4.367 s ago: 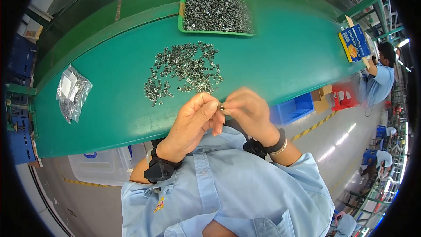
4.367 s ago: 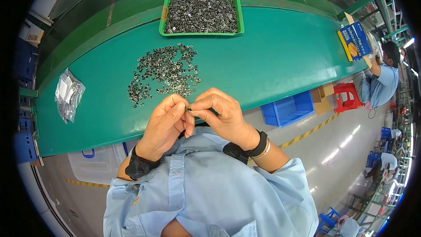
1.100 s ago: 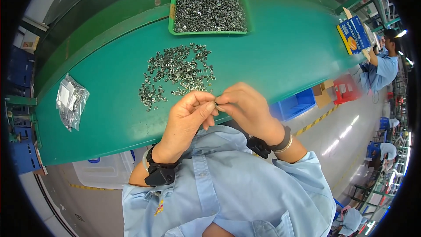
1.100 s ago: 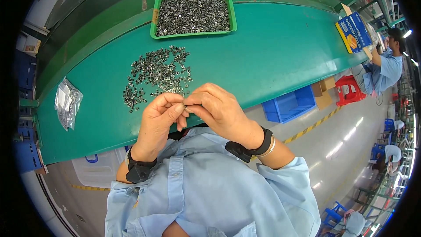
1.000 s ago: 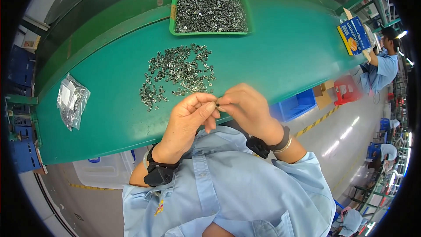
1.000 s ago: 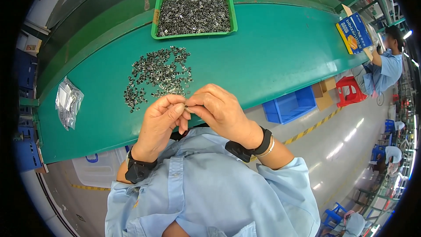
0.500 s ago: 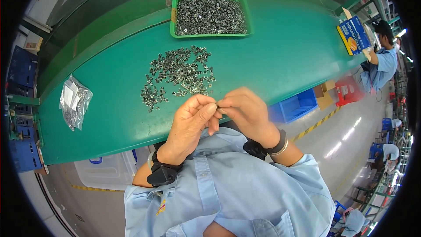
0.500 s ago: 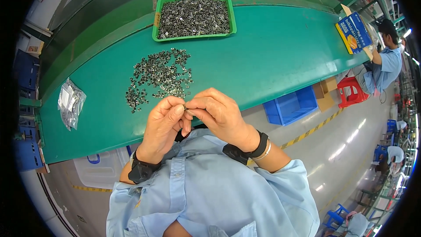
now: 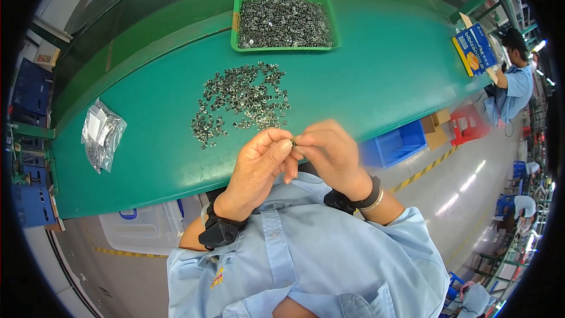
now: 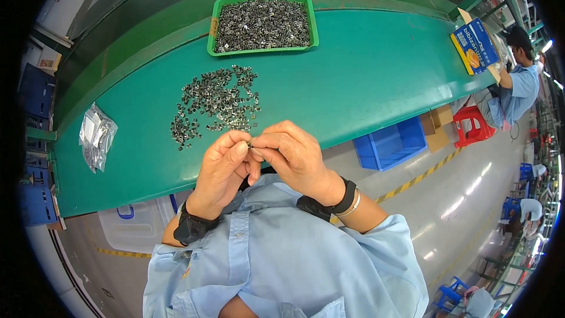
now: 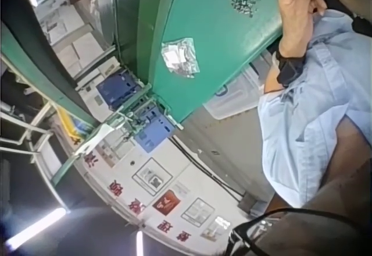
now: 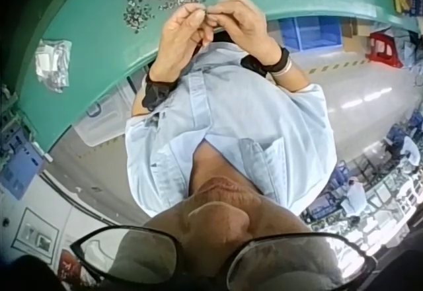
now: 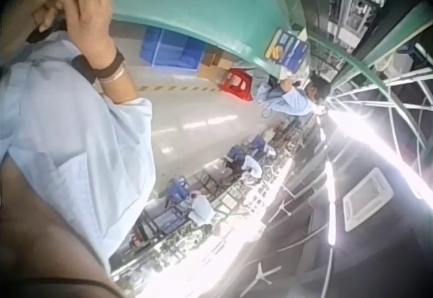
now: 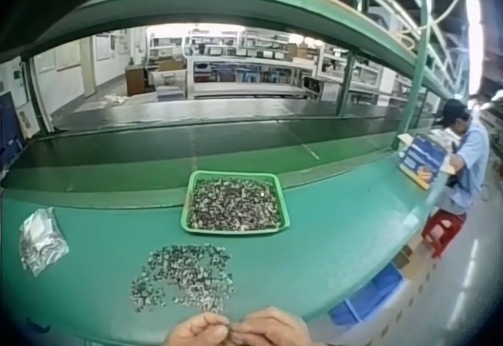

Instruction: The person picks up a metal clip from the table by hand, inspects it, and places it into a green tray. This process is repeated for other metal clips on the table.

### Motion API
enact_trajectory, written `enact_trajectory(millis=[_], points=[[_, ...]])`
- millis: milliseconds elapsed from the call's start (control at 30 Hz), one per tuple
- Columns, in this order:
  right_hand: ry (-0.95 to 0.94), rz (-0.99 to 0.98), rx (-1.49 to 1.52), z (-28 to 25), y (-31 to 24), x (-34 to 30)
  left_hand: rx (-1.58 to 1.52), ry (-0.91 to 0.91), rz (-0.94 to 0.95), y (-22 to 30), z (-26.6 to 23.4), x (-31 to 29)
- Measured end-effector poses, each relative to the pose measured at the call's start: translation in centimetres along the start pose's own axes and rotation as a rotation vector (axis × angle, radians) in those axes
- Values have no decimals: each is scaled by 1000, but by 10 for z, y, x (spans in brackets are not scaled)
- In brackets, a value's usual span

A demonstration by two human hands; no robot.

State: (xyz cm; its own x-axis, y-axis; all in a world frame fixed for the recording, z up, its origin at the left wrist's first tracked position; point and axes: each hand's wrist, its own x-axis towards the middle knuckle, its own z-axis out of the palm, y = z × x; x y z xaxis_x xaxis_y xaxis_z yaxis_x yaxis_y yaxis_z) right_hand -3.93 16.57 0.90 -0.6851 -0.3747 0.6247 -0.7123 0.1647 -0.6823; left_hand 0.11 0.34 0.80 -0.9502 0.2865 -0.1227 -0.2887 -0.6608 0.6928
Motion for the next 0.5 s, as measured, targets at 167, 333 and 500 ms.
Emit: enact_trajectory(millis=[167,333,500], points=[[59,-42,-43,3,0,1,-4,16,5,0,3,-1],[64,-49,-48,5,0,-2,1,-1,15,-4,-3,1],[63,1,20,7,-2,-4,-68,-22,14,-7,-5,2]])
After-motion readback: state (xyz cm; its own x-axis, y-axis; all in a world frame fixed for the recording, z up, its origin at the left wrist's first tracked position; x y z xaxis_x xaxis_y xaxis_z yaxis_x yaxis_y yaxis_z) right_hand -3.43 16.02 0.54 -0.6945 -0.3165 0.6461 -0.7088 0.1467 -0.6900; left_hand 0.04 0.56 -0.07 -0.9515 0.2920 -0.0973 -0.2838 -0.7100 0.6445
